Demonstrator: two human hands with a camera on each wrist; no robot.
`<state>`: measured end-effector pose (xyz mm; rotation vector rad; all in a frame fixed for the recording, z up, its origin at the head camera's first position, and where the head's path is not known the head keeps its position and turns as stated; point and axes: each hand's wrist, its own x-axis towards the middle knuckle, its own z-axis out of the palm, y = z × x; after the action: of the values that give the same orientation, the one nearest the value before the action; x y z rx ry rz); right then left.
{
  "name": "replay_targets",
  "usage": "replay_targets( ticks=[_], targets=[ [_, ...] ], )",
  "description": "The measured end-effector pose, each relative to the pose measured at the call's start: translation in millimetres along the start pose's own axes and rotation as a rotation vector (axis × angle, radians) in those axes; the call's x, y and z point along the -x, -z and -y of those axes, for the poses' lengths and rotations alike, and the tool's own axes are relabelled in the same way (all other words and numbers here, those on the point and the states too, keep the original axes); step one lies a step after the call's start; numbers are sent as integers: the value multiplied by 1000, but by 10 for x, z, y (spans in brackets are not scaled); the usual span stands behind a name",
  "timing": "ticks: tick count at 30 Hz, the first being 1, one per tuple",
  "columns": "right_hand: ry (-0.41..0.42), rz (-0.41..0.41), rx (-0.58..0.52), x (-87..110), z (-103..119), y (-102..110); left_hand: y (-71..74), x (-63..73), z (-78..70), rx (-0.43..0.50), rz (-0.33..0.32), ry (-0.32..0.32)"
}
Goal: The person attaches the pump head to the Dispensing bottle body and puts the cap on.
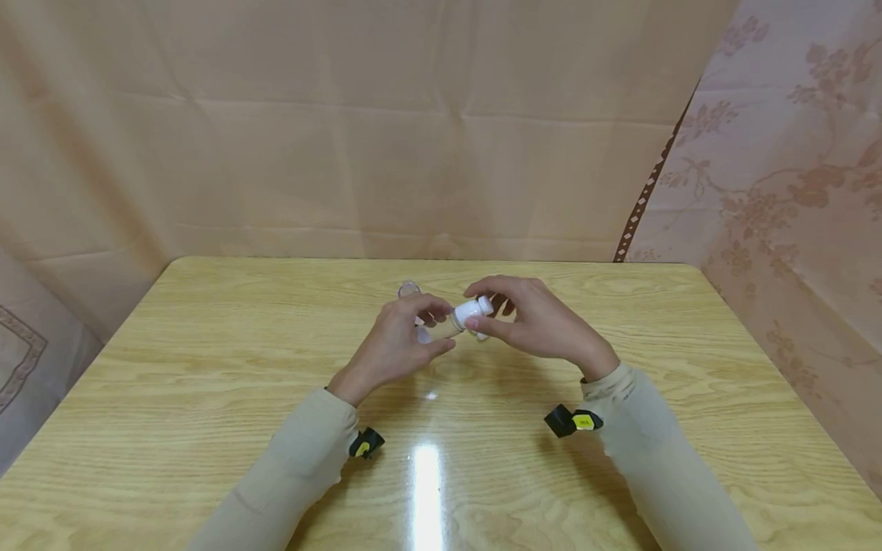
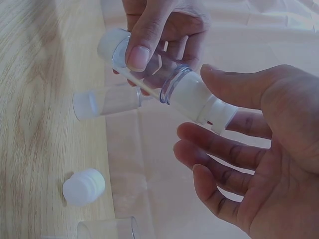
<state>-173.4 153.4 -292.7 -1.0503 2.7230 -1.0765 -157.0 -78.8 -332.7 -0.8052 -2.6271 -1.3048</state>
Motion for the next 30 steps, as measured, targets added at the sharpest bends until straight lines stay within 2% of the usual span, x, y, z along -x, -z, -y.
replay_targets(
  ticks=[13, 30],
  targets=[
    [54, -7, -1, 4, -17, 13, -11, -12, -1, -6, 2, -4],
    [34, 9, -2, -19, -35, -12, -14, -14, -4, -7, -2, -1]
  ],
)
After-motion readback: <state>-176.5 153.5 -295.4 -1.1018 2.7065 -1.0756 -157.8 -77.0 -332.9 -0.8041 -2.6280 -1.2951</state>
